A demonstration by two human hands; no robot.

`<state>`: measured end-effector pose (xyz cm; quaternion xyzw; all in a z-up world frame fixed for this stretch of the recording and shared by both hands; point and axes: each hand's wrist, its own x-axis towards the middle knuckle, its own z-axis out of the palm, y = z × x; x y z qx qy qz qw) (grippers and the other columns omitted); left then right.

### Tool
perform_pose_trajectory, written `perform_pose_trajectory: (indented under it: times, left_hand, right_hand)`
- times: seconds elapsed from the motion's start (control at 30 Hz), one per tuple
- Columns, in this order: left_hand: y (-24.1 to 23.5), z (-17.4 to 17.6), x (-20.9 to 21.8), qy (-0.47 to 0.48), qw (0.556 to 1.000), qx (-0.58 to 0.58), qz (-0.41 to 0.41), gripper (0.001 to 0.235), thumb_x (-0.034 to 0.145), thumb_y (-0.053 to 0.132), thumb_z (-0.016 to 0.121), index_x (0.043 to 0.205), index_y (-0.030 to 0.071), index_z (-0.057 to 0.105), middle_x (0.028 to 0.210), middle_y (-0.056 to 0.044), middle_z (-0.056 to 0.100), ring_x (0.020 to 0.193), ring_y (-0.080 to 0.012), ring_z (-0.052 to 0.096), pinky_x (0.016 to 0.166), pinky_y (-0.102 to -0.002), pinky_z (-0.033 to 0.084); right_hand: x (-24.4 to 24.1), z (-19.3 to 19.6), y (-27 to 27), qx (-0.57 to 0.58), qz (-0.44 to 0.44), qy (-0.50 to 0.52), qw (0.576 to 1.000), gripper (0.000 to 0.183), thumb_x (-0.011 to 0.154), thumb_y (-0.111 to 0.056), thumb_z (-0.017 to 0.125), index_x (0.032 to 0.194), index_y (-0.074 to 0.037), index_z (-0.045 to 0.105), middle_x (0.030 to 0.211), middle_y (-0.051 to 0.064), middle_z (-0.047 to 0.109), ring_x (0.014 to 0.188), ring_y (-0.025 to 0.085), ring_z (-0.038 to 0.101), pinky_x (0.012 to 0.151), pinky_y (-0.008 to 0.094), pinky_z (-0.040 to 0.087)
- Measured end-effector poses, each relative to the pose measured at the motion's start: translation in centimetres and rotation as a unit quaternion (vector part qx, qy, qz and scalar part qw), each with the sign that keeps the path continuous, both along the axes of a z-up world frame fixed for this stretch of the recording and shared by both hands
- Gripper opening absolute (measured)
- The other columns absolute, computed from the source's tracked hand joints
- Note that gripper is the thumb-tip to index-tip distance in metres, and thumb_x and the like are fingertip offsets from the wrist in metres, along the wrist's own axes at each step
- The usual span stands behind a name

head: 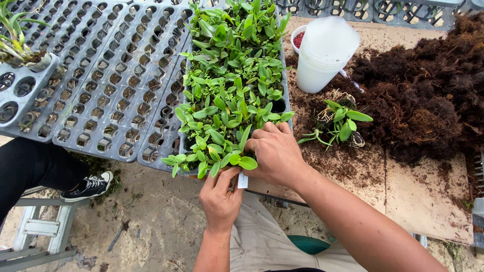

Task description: The person removes small green seedlings from a multi-cell tray, separates them by hand, and places them into a white container. They handle the seedlings and a pile of dark potting medium on a table.

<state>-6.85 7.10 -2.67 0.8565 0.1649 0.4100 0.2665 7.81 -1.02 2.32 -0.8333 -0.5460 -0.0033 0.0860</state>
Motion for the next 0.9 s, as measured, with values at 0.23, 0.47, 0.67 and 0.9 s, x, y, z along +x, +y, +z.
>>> perform_pose_trajectory:
  times: [0.23,0.47,0.67,0.9]
  left_hand:
    - [-0.1,0.2,0.1,0.000,0.999,0.032,0.006,0.009,0.082,0.010,0.072,0.088,0.013,0.067,0.092,0.001,0.067,0.082,-0.0231,0.060,0.077,-0.034,0.049]
    - [-0.2,0.4,-0.1,0.036,0.999,0.028,0.030,0.013,0.078,0.011,0.071,0.089,0.017,0.067,0.093,0.003,0.069,0.081,-0.0263,0.059,0.076,-0.036,0.048]
    - [-0.1,1.2,0.0,0.058,0.997,0.042,0.032,0.014,0.078,0.011,0.069,0.089,0.020,0.068,0.093,0.006,0.069,0.075,-0.0250,0.059,0.072,-0.035,0.046]
    - [-0.3,1.7,0.3,0.051,0.997,0.066,0.000,0.015,0.079,0.012,0.073,0.092,0.019,0.069,0.093,0.005,0.068,0.082,-0.0174,0.066,0.081,-0.039,0.047]
  right_hand:
    - [0.1,0.4,0.7,-0.007,0.011,-0.013,1.000,0.048,0.067,-0.064,0.070,0.078,-0.018,0.069,0.075,0.001,0.063,0.080,0.026,0.054,0.072,0.044,0.034]
    - [0.5,-0.1,0.7,0.055,0.054,-0.049,0.996,0.044,0.064,-0.058,0.066,0.065,-0.015,0.063,0.067,0.002,0.062,0.072,0.026,0.054,0.072,0.044,0.033]
    - [1.0,1.3,0.1,0.064,0.031,0.024,0.997,0.036,0.066,-0.053,0.069,0.071,-0.019,0.065,0.069,-0.003,0.064,0.070,0.022,0.056,0.075,0.041,0.033]
    - [2.4,1.4,-1.7,0.151,-0.039,0.120,0.980,0.026,0.061,-0.039,0.068,0.069,-0.016,0.060,0.072,-0.004,0.062,0.071,0.019,0.060,0.073,0.037,0.032]
